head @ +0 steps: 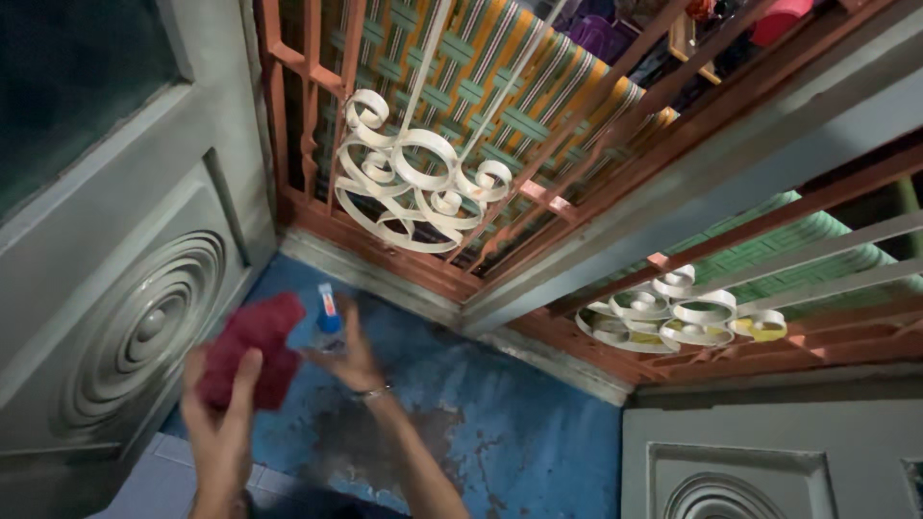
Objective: The person wipes a metal window grille with a red cloth. They move the cloth along the vertical bars and decorative white scrollwork, cleaning different sections of the grille from top to bottom.
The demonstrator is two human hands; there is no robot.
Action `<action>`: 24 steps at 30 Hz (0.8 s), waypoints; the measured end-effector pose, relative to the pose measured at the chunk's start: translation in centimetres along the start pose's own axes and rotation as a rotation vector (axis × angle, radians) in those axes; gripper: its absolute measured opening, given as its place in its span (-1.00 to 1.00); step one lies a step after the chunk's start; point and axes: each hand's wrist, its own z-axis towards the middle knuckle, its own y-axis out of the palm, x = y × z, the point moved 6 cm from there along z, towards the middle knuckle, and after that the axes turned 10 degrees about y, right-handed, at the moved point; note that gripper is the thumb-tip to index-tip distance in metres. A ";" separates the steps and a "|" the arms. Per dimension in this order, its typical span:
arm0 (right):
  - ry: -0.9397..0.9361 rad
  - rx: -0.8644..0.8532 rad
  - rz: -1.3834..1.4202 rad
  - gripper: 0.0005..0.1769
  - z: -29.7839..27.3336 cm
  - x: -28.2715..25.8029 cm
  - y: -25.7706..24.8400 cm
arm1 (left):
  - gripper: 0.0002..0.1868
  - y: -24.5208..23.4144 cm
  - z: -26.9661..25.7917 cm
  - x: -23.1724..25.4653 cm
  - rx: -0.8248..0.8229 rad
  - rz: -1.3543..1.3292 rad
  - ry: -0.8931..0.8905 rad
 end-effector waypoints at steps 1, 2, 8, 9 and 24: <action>0.070 0.030 0.056 -0.06 0.5 1.4 0.6 | -0.70 0.4 0.8 -0.1 0.008 -0.005 0.002; 0.140 0.060 0.112 -0.22 0.8 2.8 0.5 | -0.69 1.0 1.7 -0.4 0.016 -0.010 0.005; 0.103 0.385 0.201 -0.60 -1.1 7.1 -7.9 | -0.65 3.6 4.7 -3.4 0.038 -0.026 0.095; 0.072 0.425 0.193 -0.57 -1.2 7.2 -9.6 | -0.67 4.3 5.1 -3.8 0.026 0.028 0.150; -0.009 0.310 -0.584 -0.54 -2.7 -14.9 -23.0 | -0.51 18.2 12.0 -5.0 0.373 0.154 0.545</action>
